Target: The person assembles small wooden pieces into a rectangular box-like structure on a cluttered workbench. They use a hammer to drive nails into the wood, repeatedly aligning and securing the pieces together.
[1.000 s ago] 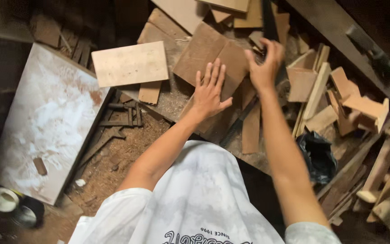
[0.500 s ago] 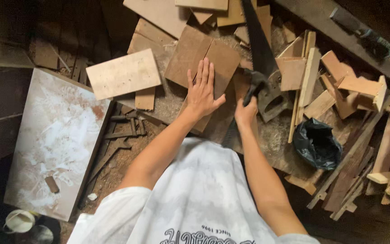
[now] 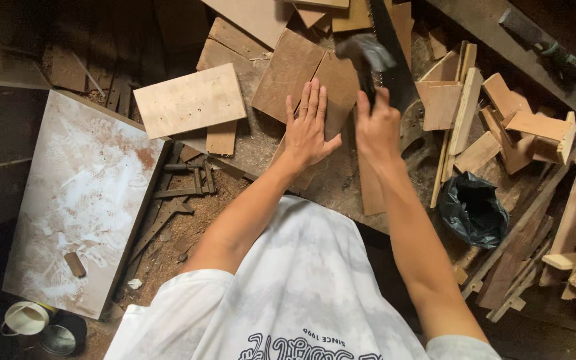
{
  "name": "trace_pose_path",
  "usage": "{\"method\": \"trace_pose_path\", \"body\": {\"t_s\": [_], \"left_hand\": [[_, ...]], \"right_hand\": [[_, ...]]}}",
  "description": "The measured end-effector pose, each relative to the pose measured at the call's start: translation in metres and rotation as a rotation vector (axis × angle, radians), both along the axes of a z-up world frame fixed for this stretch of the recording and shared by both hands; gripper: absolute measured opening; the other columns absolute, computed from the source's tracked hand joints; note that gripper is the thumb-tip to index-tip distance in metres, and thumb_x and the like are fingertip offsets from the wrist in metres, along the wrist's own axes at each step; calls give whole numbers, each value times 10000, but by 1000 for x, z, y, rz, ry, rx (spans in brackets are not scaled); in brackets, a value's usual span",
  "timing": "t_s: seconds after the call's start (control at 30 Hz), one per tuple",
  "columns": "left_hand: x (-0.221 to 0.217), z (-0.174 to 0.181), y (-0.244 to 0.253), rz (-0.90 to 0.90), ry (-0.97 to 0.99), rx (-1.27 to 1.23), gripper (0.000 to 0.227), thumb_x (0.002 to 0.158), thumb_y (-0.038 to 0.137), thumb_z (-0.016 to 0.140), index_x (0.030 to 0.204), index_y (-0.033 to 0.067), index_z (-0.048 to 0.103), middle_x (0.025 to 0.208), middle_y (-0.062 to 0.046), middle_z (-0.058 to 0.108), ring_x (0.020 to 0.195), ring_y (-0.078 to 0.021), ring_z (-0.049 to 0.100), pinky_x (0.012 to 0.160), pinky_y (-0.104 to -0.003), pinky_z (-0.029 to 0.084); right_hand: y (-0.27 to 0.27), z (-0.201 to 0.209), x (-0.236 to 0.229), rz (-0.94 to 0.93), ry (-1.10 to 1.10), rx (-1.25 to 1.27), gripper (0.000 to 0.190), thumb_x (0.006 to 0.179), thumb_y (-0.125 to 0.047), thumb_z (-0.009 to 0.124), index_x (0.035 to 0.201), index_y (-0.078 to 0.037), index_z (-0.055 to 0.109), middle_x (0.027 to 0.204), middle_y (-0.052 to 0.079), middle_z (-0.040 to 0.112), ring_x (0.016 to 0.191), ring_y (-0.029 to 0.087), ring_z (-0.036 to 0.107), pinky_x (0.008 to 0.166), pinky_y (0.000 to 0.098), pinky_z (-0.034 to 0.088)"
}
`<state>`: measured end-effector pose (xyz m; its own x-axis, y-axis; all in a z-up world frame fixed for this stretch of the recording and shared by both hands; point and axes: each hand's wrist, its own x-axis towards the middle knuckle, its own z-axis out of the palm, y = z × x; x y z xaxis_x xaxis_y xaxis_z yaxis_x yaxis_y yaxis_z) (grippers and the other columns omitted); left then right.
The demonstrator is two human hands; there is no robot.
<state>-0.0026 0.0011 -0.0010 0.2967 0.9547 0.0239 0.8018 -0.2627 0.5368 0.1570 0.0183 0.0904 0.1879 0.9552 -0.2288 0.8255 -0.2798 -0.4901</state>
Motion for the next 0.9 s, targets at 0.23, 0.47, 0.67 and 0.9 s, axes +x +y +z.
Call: {"method": "trace_pose_path", "body": {"t_s": [0.23,0.47,0.67,0.9], "left_hand": [[-3,1,1,17,-29,27,1199,800,654,661,1617,-36,117,1707,-208,50,1600,-313,18,1251,-643,-5],[0,-6,2,0,-36,16,1205,803,674,641,1616,-31,100,1703,-204,45,1591,-315,10,1244,-649,-3],[-1,-5,-1,0,-3,14,1195,822,661,646,1632,-17,88,1717,-199,25,1607,-314,1,1258,-645,-2],[0,-4,-2,7,-19,33,1197,816,663,646,1626,-20,89,1710,-194,16,1599,-315,6,1246,-654,1]], "right_hand": [[28,0,-30,195,-83,238,417,1140,-408,463,1199,-1,529,898,330,671,791,509,681,629,566,531],[29,-7,-25,234,-112,309,352,1135,-346,496,1156,5,506,914,323,683,825,544,654,676,584,501],[33,-7,-20,130,-91,64,350,1142,-367,481,1167,-19,503,860,309,672,826,522,673,675,572,520],[31,-15,-19,254,-159,312,358,1141,-389,473,1170,-33,503,869,297,686,782,519,679,621,551,531]]}}
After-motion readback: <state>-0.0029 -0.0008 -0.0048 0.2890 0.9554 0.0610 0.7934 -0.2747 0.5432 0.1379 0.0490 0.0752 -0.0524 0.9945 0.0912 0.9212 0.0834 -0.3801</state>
